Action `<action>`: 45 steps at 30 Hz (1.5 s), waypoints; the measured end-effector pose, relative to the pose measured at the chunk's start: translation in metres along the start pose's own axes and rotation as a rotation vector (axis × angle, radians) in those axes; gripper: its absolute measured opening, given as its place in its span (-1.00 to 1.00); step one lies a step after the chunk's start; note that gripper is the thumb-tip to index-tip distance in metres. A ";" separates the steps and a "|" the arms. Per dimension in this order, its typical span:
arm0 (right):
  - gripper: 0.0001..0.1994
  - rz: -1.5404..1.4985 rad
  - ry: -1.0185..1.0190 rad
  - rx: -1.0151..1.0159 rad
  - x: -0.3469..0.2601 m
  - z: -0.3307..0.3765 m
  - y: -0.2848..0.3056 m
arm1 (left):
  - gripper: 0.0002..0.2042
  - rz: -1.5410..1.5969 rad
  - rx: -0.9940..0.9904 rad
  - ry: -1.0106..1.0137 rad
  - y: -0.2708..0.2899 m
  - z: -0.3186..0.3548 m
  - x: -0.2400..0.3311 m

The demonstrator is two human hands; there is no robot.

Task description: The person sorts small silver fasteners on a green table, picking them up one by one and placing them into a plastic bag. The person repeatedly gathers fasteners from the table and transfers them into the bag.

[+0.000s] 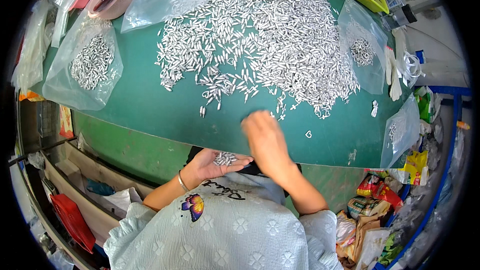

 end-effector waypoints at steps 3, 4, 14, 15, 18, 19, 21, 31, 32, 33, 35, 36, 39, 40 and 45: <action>-0.81 -0.246 0.167 -0.228 -0.036 0.015 -0.009 | -0.53 0.042 -0.003 -0.057 0.008 0.001 0.002; -0.81 -0.192 0.122 -0.117 -0.028 0.009 -0.001 | -0.54 0.074 0.015 -0.087 0.011 0.002 0.003; -0.85 0.160 -0.061 0.110 0.021 -0.024 0.004 | -0.60 0.057 -0.062 0.021 0.013 -0.003 0.002; -0.86 0.136 -0.047 0.065 0.016 -0.017 0.002 | -0.61 0.042 -0.028 0.006 0.012 -0.001 0.003; -0.88 -0.060 0.188 -0.077 -0.023 0.008 -0.008 | -0.62 -0.016 0.165 -0.087 0.010 0.003 0.002; -0.90 -0.187 0.147 -0.243 -0.030 0.011 -0.012 | -0.62 -0.038 0.243 -0.128 0.013 0.005 0.004; -0.86 -0.416 0.161 -0.276 -0.032 0.008 -0.012 | -0.61 -0.054 0.248 -0.132 0.012 0.006 0.005; -0.88 0.156 -0.036 0.021 0.009 -0.025 -0.004 | -0.60 0.049 0.049 -0.012 0.015 -0.002 0.003; -0.88 0.089 0.013 -0.024 0.000 -0.017 -0.005 | -0.59 0.036 0.073 -0.029 0.015 -0.002 0.003; -0.87 0.021 0.059 -0.069 -0.011 -0.008 -0.007 | -0.58 0.023 0.099 -0.045 0.012 0.000 0.002; -0.88 -0.118 0.090 -0.179 -0.022 0.000 -0.010 | -0.57 0.037 0.066 -0.041 0.008 0.000 0.000; -0.87 -0.195 0.095 -0.213 -0.024 0.001 -0.010 | -0.57 0.062 0.008 -0.025 0.004 0.000 -0.001; -0.86 -0.270 0.088 -0.187 -0.017 -0.015 -0.001 | -0.55 0.052 -0.006 -0.004 -0.002 0.000 -0.003; -0.86 -0.252 0.057 -0.148 -0.010 -0.024 0.002 | -0.55 0.034 0.018 0.000 -0.003 0.001 -0.003; -0.82 -0.149 0.036 -0.037 -0.007 -0.029 0.006 | -0.46 0.066 0.006 0.009 0.006 -0.002 -0.001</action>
Point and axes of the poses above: each hand's wrist, its own z-axis away from the middle knuckle, its own y-axis out of the back of the hand, x = y × z, the point moved 9 cm from there along -z, towards the middle knuckle, and after that the axes turned 10 degrees about z, right-handed, at the moved point
